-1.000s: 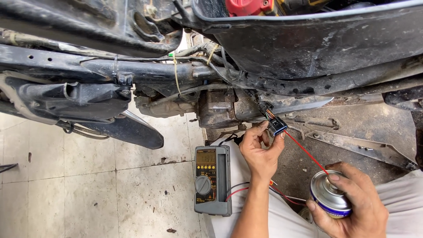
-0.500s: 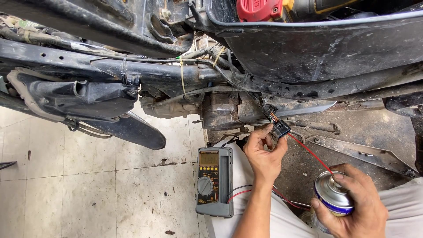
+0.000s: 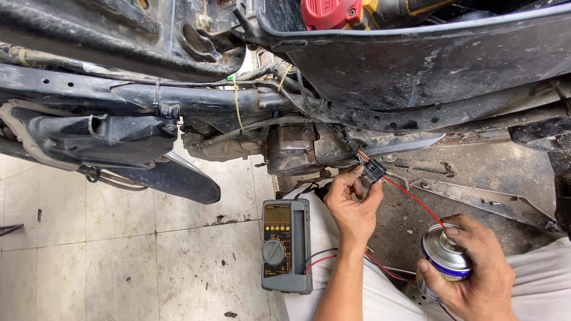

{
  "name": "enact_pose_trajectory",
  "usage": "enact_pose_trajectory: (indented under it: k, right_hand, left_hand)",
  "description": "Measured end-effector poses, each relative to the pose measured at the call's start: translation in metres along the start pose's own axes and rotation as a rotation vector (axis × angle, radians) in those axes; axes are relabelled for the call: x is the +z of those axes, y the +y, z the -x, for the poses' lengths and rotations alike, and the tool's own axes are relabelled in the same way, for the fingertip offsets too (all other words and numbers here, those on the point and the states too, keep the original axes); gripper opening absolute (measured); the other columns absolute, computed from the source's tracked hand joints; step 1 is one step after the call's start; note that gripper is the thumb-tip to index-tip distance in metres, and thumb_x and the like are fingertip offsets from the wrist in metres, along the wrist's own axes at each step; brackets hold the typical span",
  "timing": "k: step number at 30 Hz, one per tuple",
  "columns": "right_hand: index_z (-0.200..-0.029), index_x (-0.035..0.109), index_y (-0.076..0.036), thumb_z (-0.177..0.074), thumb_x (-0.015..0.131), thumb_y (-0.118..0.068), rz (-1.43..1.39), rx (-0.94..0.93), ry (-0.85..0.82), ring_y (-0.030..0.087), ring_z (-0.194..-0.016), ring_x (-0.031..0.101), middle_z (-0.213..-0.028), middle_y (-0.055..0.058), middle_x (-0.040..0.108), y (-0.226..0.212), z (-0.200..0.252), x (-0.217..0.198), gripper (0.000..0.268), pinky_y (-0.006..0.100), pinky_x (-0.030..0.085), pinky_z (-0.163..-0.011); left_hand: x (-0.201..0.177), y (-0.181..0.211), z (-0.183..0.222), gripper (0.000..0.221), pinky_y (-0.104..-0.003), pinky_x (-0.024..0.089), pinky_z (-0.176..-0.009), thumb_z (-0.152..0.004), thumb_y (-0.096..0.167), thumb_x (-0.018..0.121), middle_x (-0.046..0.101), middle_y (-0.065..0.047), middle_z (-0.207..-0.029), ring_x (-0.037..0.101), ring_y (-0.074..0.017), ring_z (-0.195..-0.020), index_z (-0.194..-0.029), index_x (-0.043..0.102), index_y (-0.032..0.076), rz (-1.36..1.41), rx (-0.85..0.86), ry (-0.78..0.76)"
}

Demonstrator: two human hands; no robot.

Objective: Testing motorcycle electrical connectors with a multimeter and cleaning them with contact cleaner spray.

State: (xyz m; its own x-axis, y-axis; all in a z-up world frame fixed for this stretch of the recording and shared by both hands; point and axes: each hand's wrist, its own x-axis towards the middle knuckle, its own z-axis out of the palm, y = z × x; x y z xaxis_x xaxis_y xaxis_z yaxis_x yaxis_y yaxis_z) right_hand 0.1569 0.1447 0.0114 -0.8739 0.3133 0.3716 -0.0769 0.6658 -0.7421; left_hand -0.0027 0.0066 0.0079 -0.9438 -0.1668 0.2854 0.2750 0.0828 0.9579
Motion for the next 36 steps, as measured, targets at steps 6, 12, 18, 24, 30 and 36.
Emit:
enact_pose_trajectory:
  k: [6,12,18,24,30,36]
  right_hand:
    - [-0.127,0.057,-0.007,-0.075,0.080,-0.035,-0.012,-0.043,0.000,0.037,-0.121,0.064,-0.124,0.021,0.066,0.006,0.000,0.002,0.063,0.043,0.048,-0.110]
    - [-0.129,0.056,-0.005,-0.076,0.079,-0.034,-0.024,-0.040,0.004,0.037,-0.117,0.065,-0.127,0.026,0.065,0.003,-0.005,-0.001,0.065,0.043,0.049,-0.107]
    - [-0.132,0.051,-0.005,-0.079,0.078,-0.034,-0.089,-0.075,-0.014,0.038,-0.115,0.065,-0.125,0.028,0.064,-0.002,-0.015,-0.009,0.065,0.044,0.048,-0.107]
    - [-0.138,0.046,-0.005,-0.078,0.079,-0.034,-0.140,-0.042,0.108,0.043,-0.124,0.063,-0.140,0.035,0.056,0.024,-0.004,-0.044,0.074,0.052,0.047,-0.116]
    - [-0.138,0.047,0.006,-0.086,0.078,-0.024,-0.035,-0.058,0.100,0.048,-0.123,0.059,-0.132,0.040,0.057,0.017,-0.018,-0.051,0.068,0.054,0.045,-0.111]
    - [-0.132,0.049,-0.012,-0.078,0.081,-0.036,-0.183,-0.135,0.059,0.037,-0.104,0.069,-0.124,0.031,0.062,-0.009,0.001,-0.031,0.067,0.042,0.055,-0.093]
  left_hand:
    - [0.000,-0.004,0.002,0.031,-0.035,0.063,-0.092,-0.073,-0.012,0.077,0.048,0.001,-0.067,0.045,-0.0067,-0.061,-0.098,0.066,0.003,0.021,-0.013,0.003]
    - [0.001,-0.007,0.003,0.033,-0.028,0.057,-0.080,-0.073,-0.011,0.077,0.048,0.001,-0.067,0.045,-0.0065,-0.061,-0.103,0.069,0.001,0.036,-0.044,0.019]
    - [0.001,-0.008,0.004,0.035,-0.023,0.043,-0.060,-0.076,0.000,0.086,0.049,0.002,-0.068,0.043,-0.0063,-0.059,-0.108,0.071,0.005,-0.093,-0.003,0.002]
    - [0.002,-0.004,0.004,0.038,-0.023,0.041,-0.056,-0.078,-0.001,0.085,0.052,-0.002,-0.070,0.044,-0.0081,-0.060,-0.111,0.066,0.004,-0.093,0.045,0.000]
    - [-0.001,0.002,0.005,0.039,-0.023,0.036,-0.054,-0.083,0.010,0.086,0.054,-0.001,-0.069,0.045,-0.0078,-0.060,-0.117,0.067,0.007,-0.131,0.055,-0.009]
    - [-0.007,-0.003,0.006,0.041,-0.027,0.054,-0.069,-0.083,0.016,0.087,0.076,-0.010,-0.118,0.058,-0.0122,-0.077,-0.119,0.070,0.004,-0.098,0.058,-0.021]
